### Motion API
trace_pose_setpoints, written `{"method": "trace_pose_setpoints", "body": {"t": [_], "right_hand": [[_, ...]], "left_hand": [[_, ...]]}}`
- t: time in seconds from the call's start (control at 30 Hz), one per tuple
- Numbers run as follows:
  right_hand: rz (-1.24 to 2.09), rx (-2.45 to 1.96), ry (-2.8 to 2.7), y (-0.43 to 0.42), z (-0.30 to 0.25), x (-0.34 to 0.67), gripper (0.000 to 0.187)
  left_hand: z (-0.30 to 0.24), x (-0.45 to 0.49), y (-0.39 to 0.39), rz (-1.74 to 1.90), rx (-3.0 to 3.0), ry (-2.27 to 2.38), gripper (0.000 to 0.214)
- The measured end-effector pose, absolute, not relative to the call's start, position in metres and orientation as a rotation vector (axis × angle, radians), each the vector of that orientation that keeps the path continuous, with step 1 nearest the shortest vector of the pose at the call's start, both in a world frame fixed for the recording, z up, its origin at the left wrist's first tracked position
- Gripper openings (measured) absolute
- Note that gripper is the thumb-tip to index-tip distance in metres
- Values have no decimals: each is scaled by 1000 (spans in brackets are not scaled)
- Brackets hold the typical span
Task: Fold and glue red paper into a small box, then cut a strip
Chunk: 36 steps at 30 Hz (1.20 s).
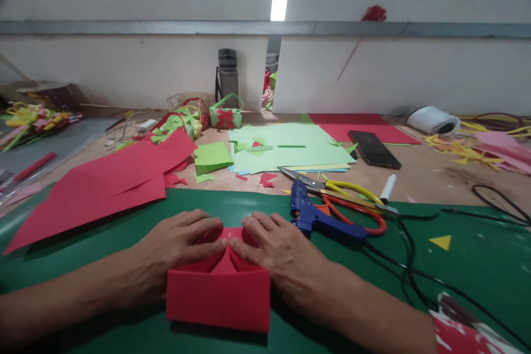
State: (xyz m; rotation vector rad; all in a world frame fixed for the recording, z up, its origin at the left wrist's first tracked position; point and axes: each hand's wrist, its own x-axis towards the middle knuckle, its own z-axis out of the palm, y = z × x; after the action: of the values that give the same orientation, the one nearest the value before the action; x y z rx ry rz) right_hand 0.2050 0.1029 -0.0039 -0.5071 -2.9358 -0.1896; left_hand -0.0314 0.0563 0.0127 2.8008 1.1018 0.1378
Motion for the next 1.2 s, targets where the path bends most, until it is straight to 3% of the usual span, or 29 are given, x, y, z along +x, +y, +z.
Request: {"method": "trace_pose_setpoints", "body": {"t": [0.4,0.67,0.97,1.2], "right_hand": [[-240,-560,-2913,105,-4,197,30],[-25,-646,-2953,105,5,194,33],[331,-686,-2602,112,-10,195,23],[408,-795,-2487,106,-12,197,40]], "left_hand": [[17,-30,57,140,2783,1125,37],[12,-29,58,106,2785,1194,46],[7,-32,53,380,2683,1261,40],[6,-29,52,651,2256,1444,38]]}}
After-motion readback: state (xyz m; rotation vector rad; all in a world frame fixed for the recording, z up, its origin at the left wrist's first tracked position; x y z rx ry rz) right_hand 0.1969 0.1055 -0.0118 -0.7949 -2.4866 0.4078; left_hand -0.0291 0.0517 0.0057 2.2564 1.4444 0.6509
